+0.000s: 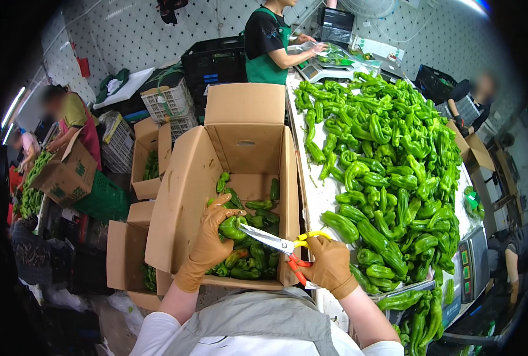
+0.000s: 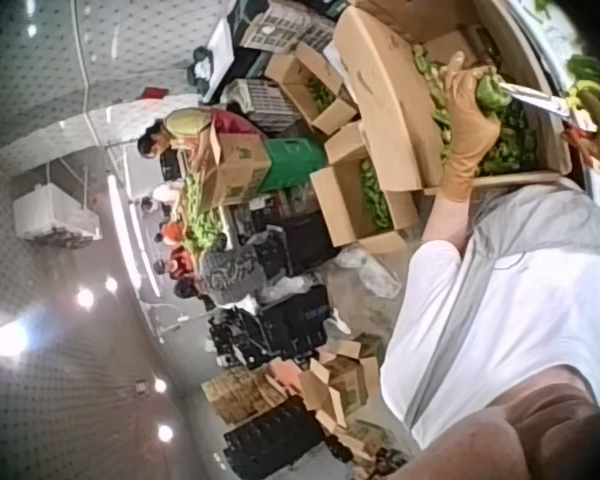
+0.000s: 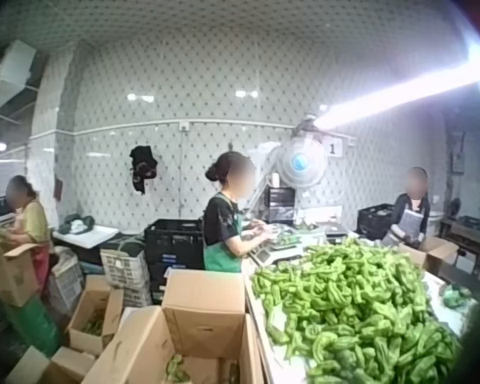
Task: The person repeatedly picks green peppers from a cardboard box, uses shears to trim the stems, and places the trimmed peppers onto a table. The person continues this cycle throughout the clip.
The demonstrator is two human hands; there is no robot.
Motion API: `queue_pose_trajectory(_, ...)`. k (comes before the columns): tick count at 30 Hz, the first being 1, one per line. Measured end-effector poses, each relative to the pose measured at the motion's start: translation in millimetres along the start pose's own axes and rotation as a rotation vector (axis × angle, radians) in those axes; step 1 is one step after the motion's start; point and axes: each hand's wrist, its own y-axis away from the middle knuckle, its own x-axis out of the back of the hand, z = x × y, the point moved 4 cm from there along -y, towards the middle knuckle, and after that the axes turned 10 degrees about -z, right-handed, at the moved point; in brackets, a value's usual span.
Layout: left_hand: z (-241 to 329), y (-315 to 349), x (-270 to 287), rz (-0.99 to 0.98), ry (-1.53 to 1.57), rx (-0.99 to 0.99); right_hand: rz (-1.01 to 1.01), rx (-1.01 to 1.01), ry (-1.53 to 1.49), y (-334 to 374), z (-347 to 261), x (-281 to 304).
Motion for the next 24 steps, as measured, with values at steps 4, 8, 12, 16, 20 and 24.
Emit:
queue_pose_trajectory(4,-4.1,3.7,1.0,-0.116,0.028,0.001,-0.037,0.086,0.091,-6.0,6.0,11.1)
queue_pose_trajectory(8,-6.8,6.5,1.2,-0.264,0.115,-0.001,-0.023,0.16,0.108,-9.9,9.3,22.5)
queue_pose_trajectory(12,-9.4,7.3,1.5,-0.355,0.192,-0.011,-0.058,0.171,0.117,-13.9,8.9,27.6)
queue_pose_trajectory(16,-7.3,6.3,4.1,-0.42,0.25,-0.014,-0.078,0.172,0.123,-16.2,8.8,30.3)
queue_pose_trajectory(20,-9.9,7.4,2.8,-0.445,0.248,-0.026,-0.079,0.172,0.153,-17.3,7.7,33.3)
queue_pose_trajectory(24,-15.9,8.7,0.8,-0.508,0.265,-0.023,-0.094,0.212,0.161,-20.3,8.7,33.2)
